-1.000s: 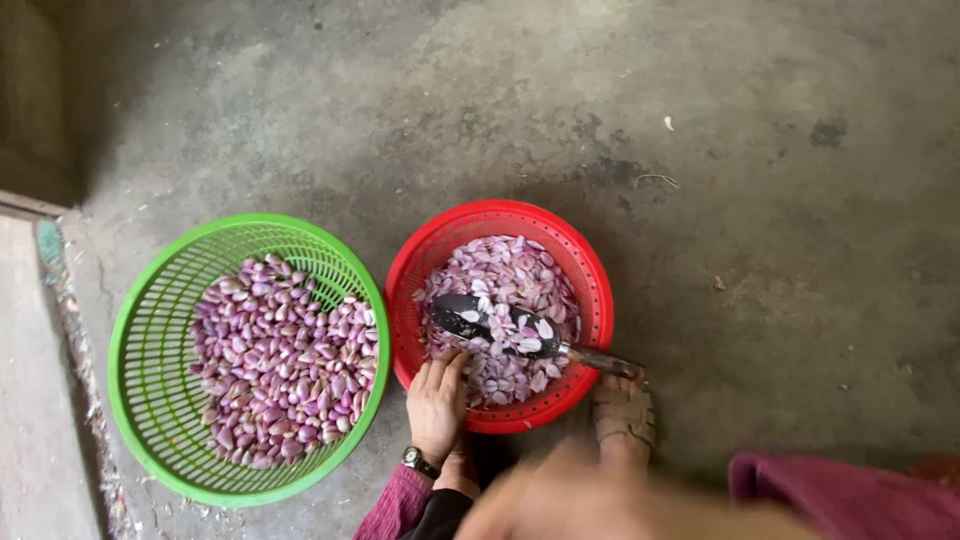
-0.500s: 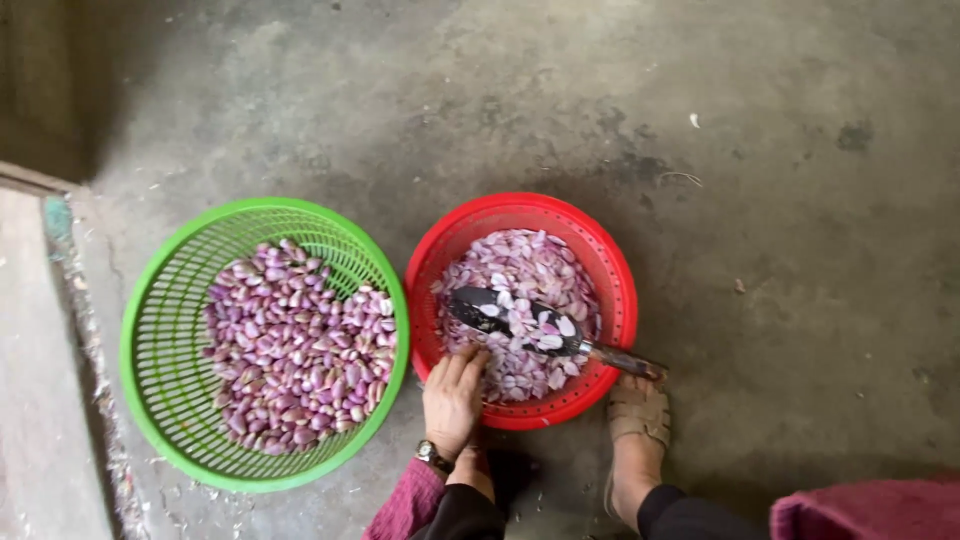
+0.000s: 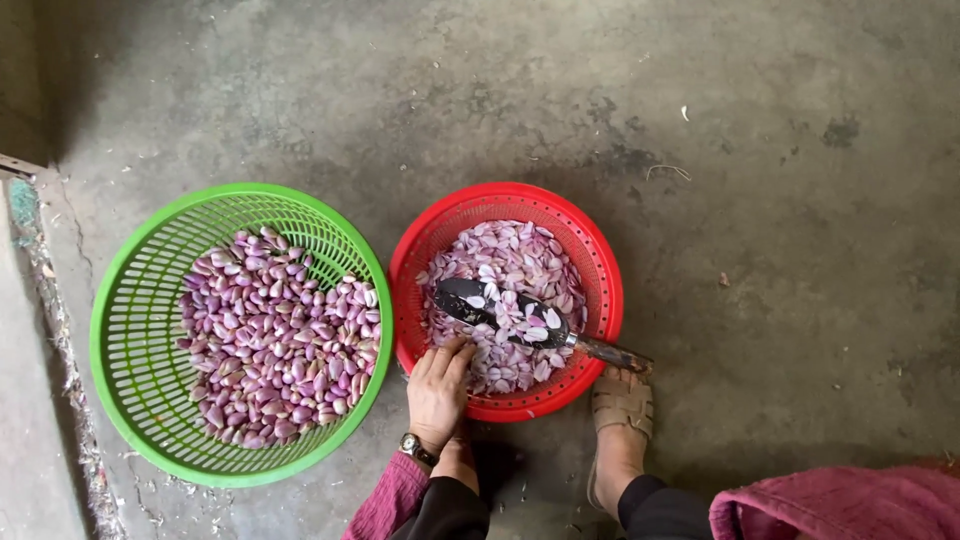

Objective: A person is using a manual handheld slicer to slice shallots from a green plastic basket into a red plastic basket.

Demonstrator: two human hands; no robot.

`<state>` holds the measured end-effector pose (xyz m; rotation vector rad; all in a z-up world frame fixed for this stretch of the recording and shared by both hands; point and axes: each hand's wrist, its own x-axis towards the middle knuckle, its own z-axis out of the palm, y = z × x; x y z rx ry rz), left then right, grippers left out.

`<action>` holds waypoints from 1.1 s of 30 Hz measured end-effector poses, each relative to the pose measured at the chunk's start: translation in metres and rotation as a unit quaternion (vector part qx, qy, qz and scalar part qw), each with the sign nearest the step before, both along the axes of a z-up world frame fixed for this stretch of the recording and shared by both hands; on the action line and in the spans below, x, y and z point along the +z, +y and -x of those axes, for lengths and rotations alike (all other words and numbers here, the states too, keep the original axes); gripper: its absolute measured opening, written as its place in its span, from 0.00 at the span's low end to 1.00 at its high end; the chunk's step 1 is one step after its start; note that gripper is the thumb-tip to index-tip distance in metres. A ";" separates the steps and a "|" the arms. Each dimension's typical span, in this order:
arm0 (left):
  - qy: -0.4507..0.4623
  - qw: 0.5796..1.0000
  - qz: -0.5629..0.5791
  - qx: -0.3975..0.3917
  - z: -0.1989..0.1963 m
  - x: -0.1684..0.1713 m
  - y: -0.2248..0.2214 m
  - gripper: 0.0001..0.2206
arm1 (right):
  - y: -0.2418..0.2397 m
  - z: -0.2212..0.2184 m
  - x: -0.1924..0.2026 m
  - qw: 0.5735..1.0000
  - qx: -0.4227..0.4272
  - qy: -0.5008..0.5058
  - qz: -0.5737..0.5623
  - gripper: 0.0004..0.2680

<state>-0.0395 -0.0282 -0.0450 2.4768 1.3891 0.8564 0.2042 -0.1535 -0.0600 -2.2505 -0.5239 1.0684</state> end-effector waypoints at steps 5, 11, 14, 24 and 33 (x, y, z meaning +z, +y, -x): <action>0.005 1.000 0.003 0.008 0.000 -0.002 -0.001 0.18 | -0.008 -0.004 -0.013 0.993 0.083 -0.039 0.070 0.26; -0.020 0.999 0.024 0.016 0.003 -0.012 -0.001 0.17 | 0.050 0.020 0.065 0.964 0.248 -0.091 0.032 0.17; -0.066 0.997 0.038 0.008 0.002 0.004 -0.001 0.17 | 0.070 0.028 0.103 0.930 0.347 -0.118 0.006 0.12; 0.041 0.930 0.003 0.364 0.205 -0.067 0.075 0.07 | 0.115 -0.074 0.041 0.677 0.602 -0.418 0.075 0.20; 0.195 0.922 0.107 0.318 0.225 -0.122 0.084 0.13 | 0.115 -0.055 0.076 0.728 0.597 -0.295 0.164 0.19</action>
